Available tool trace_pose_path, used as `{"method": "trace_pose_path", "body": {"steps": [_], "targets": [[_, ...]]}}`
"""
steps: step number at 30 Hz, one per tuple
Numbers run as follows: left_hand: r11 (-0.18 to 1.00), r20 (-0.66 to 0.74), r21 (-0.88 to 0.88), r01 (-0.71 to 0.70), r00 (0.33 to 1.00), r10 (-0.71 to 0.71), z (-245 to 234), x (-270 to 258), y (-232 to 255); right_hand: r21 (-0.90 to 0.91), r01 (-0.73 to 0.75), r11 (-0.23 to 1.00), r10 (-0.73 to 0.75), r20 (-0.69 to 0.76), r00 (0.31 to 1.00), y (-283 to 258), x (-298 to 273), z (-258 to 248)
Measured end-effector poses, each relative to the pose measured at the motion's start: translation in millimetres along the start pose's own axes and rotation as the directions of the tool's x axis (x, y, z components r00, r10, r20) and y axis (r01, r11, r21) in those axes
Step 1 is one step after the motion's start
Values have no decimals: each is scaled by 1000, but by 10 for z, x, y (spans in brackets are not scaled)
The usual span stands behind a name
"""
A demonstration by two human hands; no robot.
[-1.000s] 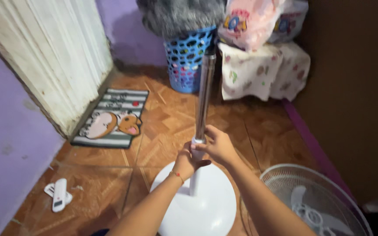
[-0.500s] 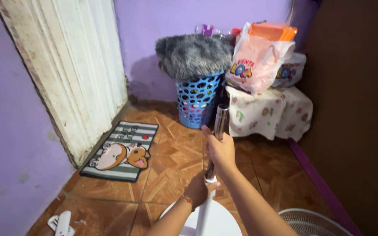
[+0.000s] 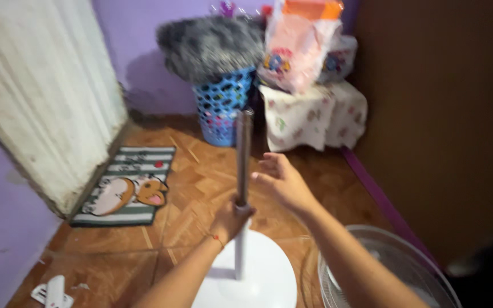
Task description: The person assembles a standing electric fan by inserting the metal pole into the base, securing it with a knob, and attaching the motor housing to the pole.
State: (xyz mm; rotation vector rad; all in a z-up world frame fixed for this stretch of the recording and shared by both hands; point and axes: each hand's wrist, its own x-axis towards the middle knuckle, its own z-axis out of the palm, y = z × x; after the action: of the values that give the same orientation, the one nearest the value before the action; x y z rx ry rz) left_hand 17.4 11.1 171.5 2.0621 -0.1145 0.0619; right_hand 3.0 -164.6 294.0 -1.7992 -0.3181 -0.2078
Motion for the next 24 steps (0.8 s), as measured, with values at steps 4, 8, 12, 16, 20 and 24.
{"method": "trace_pose_path", "body": {"steps": [4, 8, 12, 16, 20, 24], "targets": [[980, -303, -188, -61, 953, 1, 205, -220, 129, 108, -63, 992, 61, 25, 998, 79, -224, -301], [917, -314, -372, -142, 949, 20, 342, -242, 40, 227, 60, 972, -72, 44, 996, 79, -129, -175], [838, -209, -526, -144, 977, 37, 295, -93, -90, 375, 182, 909, -265, 185, 946, -50, 197, 169], [923, -117, -364, -122, 990, 84, 132, 0, -50, 371, 155, 916, -240, 195, 951, -282, 456, 265], [936, 46, -349, -46, 997, 66, 37, 34, 140, 327, 69, 943, -131, 173, 976, -436, 573, 402], [852, 88, -524, -12, 994, 69, 31, -30, 152, 335, 55, 941, -7, -144, 989, -437, 504, 713]]}}
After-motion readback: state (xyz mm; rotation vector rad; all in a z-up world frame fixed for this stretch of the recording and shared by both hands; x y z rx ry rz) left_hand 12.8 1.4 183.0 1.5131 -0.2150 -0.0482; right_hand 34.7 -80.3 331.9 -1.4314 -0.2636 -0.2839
